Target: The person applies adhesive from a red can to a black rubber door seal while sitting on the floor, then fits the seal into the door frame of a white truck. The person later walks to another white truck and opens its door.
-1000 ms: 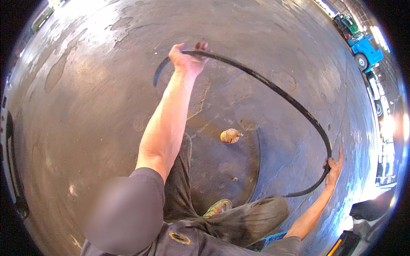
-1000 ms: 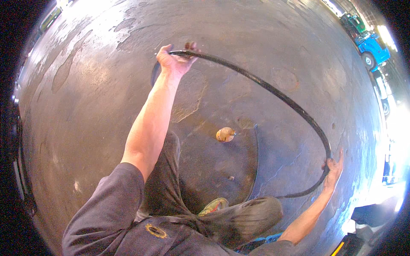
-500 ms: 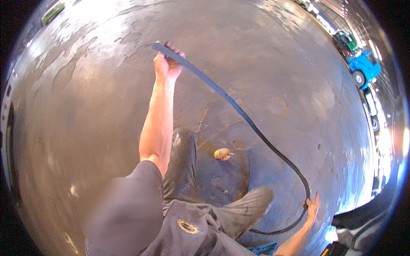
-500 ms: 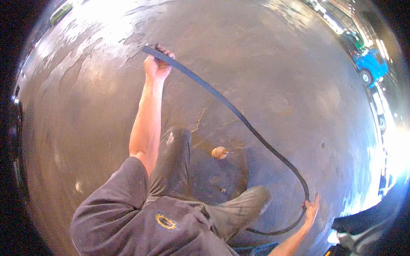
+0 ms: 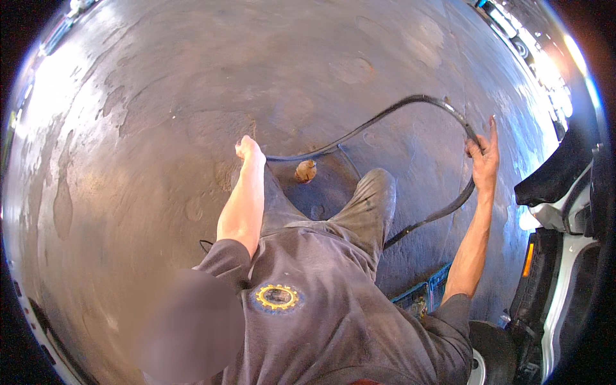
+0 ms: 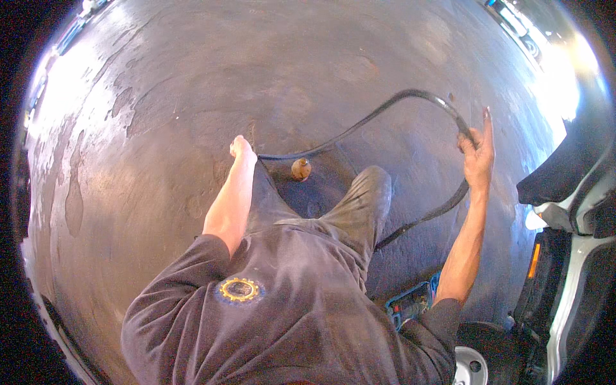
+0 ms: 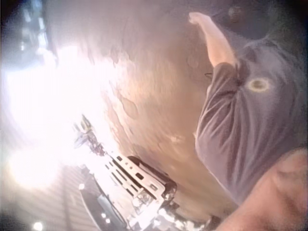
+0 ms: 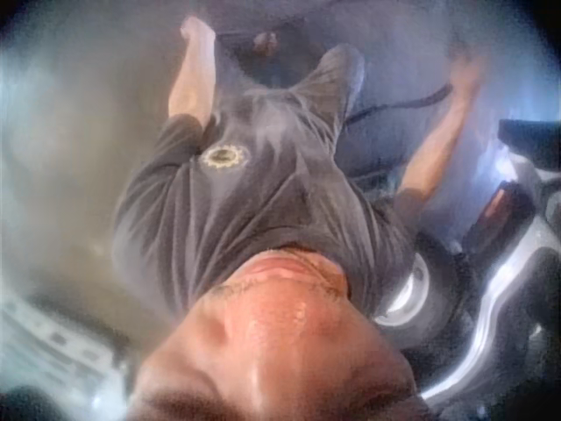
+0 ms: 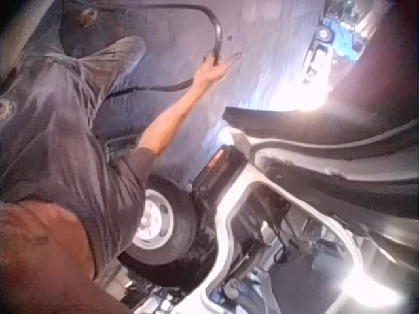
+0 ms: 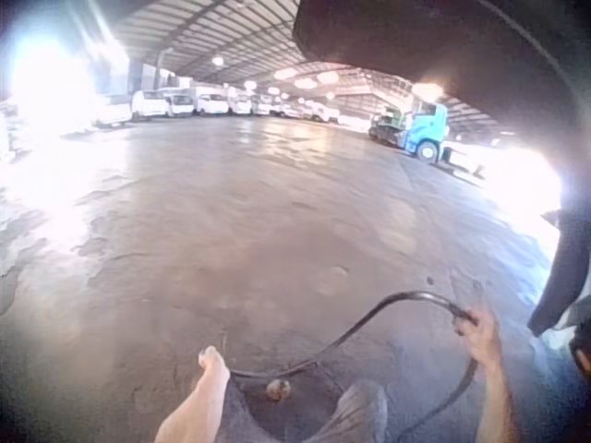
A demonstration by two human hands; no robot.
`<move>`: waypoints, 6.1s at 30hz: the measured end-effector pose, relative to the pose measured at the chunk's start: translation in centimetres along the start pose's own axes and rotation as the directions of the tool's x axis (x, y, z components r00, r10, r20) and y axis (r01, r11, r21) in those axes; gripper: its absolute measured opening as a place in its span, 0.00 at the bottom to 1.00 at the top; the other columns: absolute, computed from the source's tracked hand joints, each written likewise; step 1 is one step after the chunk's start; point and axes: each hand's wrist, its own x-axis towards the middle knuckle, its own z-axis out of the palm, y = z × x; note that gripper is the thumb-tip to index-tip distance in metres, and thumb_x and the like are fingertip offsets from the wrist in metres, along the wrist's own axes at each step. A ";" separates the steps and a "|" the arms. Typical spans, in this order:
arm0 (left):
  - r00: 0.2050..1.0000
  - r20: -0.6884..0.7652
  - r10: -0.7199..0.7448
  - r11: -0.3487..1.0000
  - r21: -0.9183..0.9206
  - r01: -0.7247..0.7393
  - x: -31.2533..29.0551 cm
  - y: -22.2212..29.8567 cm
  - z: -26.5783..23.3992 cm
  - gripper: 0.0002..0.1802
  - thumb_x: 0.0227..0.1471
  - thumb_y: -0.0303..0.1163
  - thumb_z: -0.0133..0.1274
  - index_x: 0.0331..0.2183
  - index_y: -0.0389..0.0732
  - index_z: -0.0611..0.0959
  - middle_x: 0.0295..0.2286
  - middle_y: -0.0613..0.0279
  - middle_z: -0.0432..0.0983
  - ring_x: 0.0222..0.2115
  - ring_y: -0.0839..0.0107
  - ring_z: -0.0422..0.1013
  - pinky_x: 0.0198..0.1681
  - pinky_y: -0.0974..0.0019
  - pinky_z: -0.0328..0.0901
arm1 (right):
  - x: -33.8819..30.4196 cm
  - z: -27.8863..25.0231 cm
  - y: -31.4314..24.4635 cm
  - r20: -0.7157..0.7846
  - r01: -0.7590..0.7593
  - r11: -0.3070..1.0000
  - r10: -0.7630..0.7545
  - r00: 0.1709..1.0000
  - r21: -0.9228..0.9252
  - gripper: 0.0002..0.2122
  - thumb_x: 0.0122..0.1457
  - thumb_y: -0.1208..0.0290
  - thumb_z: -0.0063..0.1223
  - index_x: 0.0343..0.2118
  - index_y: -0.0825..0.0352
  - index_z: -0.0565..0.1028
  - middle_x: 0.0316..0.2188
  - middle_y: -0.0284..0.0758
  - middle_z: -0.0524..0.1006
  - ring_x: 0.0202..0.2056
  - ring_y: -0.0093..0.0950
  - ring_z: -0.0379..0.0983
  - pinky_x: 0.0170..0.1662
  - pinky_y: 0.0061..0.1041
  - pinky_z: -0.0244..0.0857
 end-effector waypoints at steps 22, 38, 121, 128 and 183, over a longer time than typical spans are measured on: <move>0.448 0.869 -0.209 0.286 -0.384 0.878 -11.6 0.0 16.3 0.23 0.62 0.43 0.31 0.35 0.34 0.74 0.29 0.49 0.76 0.31 0.54 0.73 0.40 0.45 0.68 | -11.0 -10.7 -14.9 -0.378 -0.024 0.999 0.010 0.926 -0.033 0.34 0.55 0.74 0.54 0.63 0.64 0.50 0.34 0.38 0.76 0.27 0.22 0.69 0.31 0.18 0.63; 0.536 0.777 0.330 0.915 -0.404 0.022 -11.6 19.0 10.7 0.15 0.54 0.35 0.53 0.42 0.40 0.71 0.34 0.59 0.72 0.35 0.64 0.70 0.43 0.53 0.67 | -11.3 -2.3 9.5 -0.369 -0.519 0.567 0.366 0.854 -0.640 0.42 0.46 0.71 0.61 0.64 0.55 0.50 0.44 0.50 0.74 0.46 0.43 0.72 0.48 0.37 0.65; 0.169 0.968 0.187 0.979 -0.169 -0.113 -35.5 14.6 11.3 0.12 0.54 0.34 0.54 0.37 0.37 0.74 0.29 0.59 0.75 0.28 0.69 0.73 0.31 0.66 0.69 | -0.4 20.0 -5.2 0.025 -0.028 -0.176 -0.015 1.000 0.984 0.18 0.58 0.71 0.51 0.52 0.68 0.67 0.44 0.35 0.73 0.46 0.28 0.70 0.49 0.30 0.65; 0.096 0.968 0.232 0.972 -0.228 -0.051 -32.3 17.7 9.0 0.16 0.57 0.30 0.48 0.46 0.34 0.69 0.39 0.56 0.72 0.39 0.64 0.72 0.39 0.62 0.69 | 3.8 19.4 -8.6 -0.212 0.236 -0.198 0.136 0.968 0.951 0.19 0.57 0.74 0.51 0.52 0.63 0.66 0.41 0.34 0.74 0.42 0.28 0.72 0.46 0.31 0.68; -0.040 0.570 0.821 0.555 -0.813 -0.176 -47.5 32.3 12.7 0.14 0.57 0.33 0.49 0.36 0.30 0.69 0.31 0.49 0.74 0.27 0.57 0.77 0.23 0.68 0.71 | 10.7 -7.3 -13.9 -0.639 0.681 -0.163 0.244 0.729 0.714 0.07 0.51 0.78 0.53 0.34 0.70 0.70 0.32 0.39 0.70 0.37 0.33 0.68 0.50 0.39 0.65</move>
